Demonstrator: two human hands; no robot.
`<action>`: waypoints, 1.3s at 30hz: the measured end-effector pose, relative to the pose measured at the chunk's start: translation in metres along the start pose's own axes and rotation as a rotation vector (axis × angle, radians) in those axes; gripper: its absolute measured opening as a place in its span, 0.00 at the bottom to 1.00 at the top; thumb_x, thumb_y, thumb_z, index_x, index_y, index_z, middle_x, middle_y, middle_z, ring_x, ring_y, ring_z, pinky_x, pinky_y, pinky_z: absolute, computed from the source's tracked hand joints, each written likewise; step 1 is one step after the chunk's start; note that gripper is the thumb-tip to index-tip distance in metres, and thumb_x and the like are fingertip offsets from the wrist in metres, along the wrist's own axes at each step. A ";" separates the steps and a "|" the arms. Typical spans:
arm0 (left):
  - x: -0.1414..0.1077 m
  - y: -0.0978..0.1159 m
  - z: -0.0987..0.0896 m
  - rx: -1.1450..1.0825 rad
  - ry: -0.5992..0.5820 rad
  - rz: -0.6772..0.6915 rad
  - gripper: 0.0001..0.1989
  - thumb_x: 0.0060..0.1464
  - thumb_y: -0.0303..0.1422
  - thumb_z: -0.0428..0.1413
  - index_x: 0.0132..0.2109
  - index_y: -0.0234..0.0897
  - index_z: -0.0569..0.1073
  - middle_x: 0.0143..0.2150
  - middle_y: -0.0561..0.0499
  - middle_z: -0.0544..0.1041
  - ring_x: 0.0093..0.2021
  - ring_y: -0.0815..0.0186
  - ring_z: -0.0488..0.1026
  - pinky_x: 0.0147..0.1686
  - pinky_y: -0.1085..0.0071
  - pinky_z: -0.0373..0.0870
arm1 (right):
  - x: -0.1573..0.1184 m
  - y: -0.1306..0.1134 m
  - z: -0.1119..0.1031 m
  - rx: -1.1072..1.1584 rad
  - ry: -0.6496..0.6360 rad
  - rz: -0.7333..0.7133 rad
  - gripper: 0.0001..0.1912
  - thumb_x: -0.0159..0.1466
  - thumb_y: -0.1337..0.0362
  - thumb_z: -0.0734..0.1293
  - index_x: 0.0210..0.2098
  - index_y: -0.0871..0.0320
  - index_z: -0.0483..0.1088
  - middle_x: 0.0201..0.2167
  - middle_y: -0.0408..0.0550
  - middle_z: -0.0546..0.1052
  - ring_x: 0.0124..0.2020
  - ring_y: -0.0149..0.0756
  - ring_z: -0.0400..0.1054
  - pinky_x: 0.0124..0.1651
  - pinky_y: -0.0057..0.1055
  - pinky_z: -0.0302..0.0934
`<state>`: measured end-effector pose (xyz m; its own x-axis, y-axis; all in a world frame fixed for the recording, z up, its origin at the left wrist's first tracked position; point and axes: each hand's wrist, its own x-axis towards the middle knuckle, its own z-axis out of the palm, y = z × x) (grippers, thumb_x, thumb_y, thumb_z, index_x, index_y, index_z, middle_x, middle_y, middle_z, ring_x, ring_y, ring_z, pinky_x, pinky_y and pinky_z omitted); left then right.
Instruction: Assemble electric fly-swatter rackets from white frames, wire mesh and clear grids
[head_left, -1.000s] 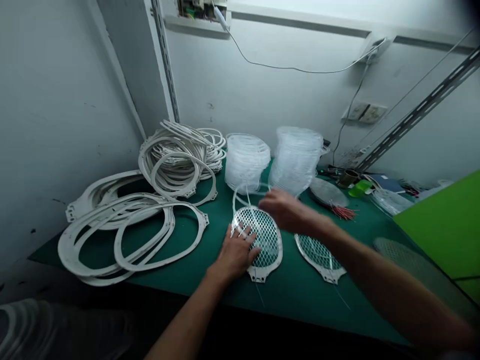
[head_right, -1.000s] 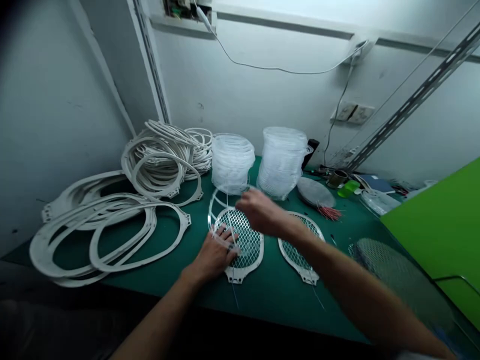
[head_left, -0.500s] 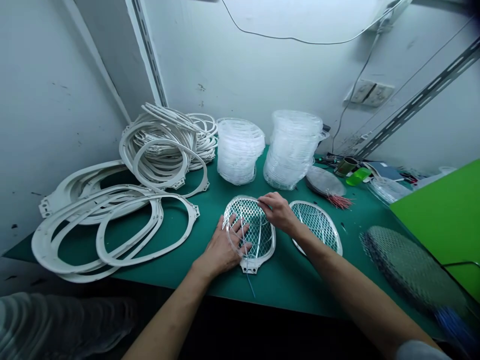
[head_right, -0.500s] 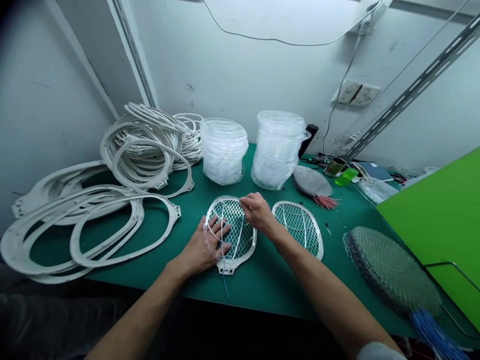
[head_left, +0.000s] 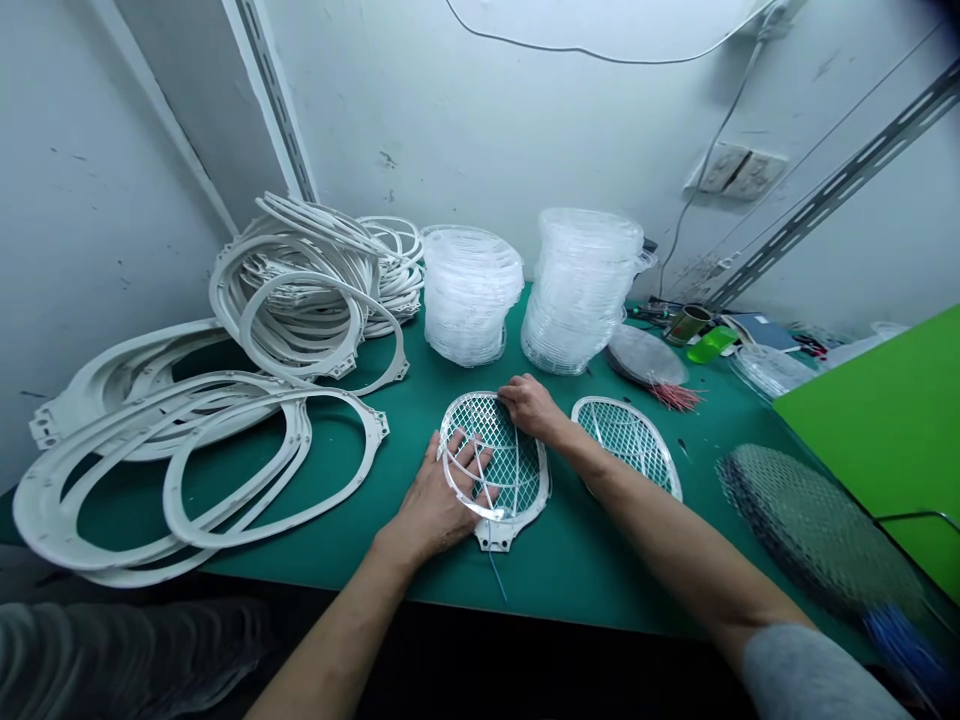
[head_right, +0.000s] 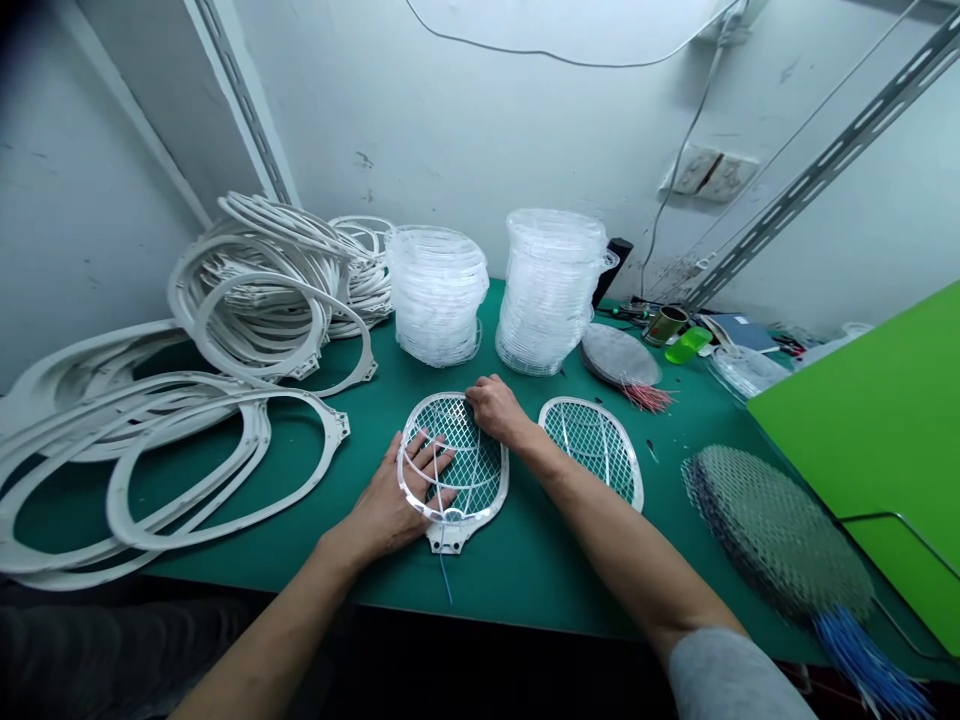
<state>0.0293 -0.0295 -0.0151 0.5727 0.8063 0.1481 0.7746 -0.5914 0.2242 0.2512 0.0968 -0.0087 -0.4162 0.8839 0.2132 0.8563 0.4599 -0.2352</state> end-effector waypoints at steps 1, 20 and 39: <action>0.000 0.000 0.000 0.002 0.002 0.002 0.30 0.69 0.50 0.45 0.71 0.41 0.64 0.73 0.45 0.63 0.76 0.47 0.49 0.73 0.40 0.42 | 0.001 -0.001 0.000 -0.011 -0.001 -0.001 0.15 0.72 0.68 0.61 0.34 0.58 0.79 0.36 0.52 0.76 0.38 0.40 0.64 0.44 0.33 0.54; 0.001 0.001 0.000 -0.006 -0.003 -0.006 0.29 0.68 0.49 0.47 0.70 0.42 0.65 0.73 0.45 0.64 0.76 0.48 0.50 0.74 0.41 0.39 | 0.003 -0.008 0.002 -0.125 -0.066 0.064 0.15 0.74 0.67 0.58 0.43 0.61 0.77 0.41 0.57 0.76 0.43 0.44 0.65 0.48 0.35 0.55; 0.000 0.000 0.004 -0.001 0.013 -0.004 0.29 0.68 0.48 0.47 0.70 0.42 0.65 0.73 0.45 0.64 0.76 0.48 0.49 0.73 0.41 0.40 | 0.005 -0.014 -0.003 -0.209 -0.089 0.117 0.14 0.73 0.67 0.58 0.44 0.59 0.76 0.44 0.58 0.77 0.46 0.47 0.65 0.44 0.38 0.54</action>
<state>0.0300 -0.0295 -0.0189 0.5663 0.8085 0.1601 0.7764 -0.5885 0.2255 0.2377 0.0948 -0.0016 -0.3275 0.9384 0.1098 0.9411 0.3344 -0.0504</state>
